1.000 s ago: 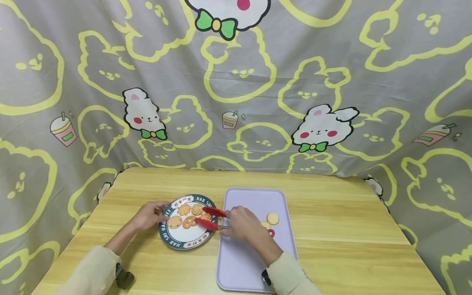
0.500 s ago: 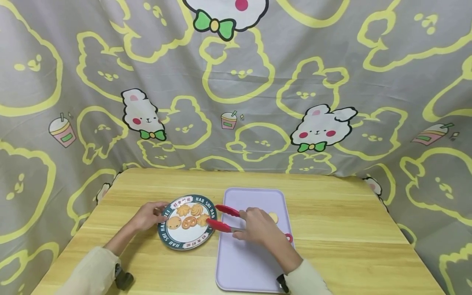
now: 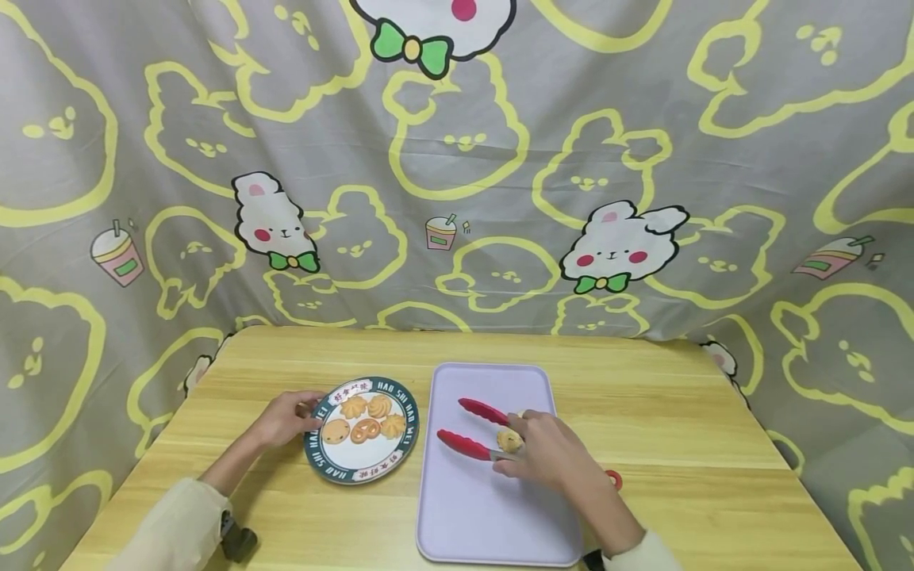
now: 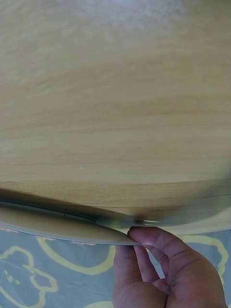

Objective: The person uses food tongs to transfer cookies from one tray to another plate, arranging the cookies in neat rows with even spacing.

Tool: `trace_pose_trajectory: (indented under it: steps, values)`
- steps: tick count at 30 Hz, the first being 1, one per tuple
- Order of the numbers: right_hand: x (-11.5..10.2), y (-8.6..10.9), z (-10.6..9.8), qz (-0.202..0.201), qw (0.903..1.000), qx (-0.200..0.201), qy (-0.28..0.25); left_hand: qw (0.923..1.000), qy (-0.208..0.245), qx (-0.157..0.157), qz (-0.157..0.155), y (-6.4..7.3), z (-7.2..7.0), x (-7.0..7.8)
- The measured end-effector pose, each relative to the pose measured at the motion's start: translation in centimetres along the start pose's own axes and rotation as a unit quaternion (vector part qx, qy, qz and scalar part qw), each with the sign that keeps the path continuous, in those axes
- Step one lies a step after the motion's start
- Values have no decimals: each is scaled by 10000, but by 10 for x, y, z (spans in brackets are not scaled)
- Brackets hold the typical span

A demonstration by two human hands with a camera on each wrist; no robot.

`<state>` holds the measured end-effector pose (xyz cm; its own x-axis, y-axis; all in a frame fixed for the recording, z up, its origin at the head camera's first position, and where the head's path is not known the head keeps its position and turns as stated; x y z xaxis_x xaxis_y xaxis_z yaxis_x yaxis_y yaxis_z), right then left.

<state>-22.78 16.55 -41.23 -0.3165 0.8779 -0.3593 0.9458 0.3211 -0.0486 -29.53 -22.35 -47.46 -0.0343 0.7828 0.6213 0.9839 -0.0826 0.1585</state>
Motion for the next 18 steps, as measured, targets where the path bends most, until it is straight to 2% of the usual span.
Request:
trace_pose_trajectory:
  steps: [11, 18]
  values:
    - [40, 31, -4, 478, 9988, 139, -18, 10000, -32, -5, 0, 0, -1, 1]
    - [53, 42, -4, 490, 9987, 163, -3, 10000, -53, -33, 12, 0, -1, 0]
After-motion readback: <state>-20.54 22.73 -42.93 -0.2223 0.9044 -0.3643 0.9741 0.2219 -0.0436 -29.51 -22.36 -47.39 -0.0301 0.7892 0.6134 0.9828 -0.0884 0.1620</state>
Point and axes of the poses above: each hand's wrist, its own y-axis away from the middle knuckle, its own z-axis out of the palm, x = y × z, the point moved 7 cm from there along -y, towards the middle knuckle, and after that the axes turned 4 degrees about -y, right-handed, at the moved point
